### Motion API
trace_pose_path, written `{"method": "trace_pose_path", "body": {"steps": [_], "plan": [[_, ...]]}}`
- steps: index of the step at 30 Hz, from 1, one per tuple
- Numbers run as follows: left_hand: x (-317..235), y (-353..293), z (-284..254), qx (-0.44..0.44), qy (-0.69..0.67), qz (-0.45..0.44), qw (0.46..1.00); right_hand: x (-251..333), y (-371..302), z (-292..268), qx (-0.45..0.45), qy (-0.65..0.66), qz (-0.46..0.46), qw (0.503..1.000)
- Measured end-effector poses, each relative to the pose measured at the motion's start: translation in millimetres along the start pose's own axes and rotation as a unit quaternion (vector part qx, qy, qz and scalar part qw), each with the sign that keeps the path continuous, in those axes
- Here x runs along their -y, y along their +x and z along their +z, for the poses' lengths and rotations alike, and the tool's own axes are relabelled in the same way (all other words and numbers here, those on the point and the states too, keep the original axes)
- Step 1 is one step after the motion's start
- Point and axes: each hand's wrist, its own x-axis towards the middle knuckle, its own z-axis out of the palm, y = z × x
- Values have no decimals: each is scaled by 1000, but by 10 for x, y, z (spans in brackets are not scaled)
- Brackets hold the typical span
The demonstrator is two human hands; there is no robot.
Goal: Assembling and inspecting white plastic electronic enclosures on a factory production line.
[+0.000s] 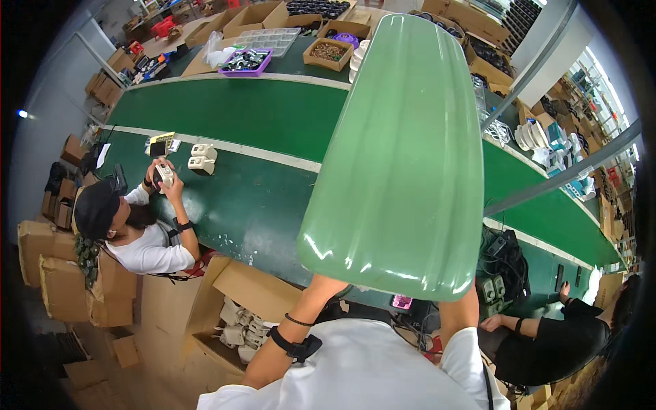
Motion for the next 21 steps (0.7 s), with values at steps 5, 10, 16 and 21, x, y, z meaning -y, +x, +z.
{"method": "trace_pose_path", "body": {"steps": [5,10,16,21], "plan": [[75,-1,-112,-11,30,17,999,247,306,302,-43,73,-32,996],[-78,32,-120,44,-24,0,999,-696,-202,665,-48,183,41,981],[-199,-79,-97,-19,87,-26,996,273,-1482,394,-180,136,-159,961],[-335,-30,1,-40,79,-56,995,1138,-783,-173,-228,192,-104,949]]}}
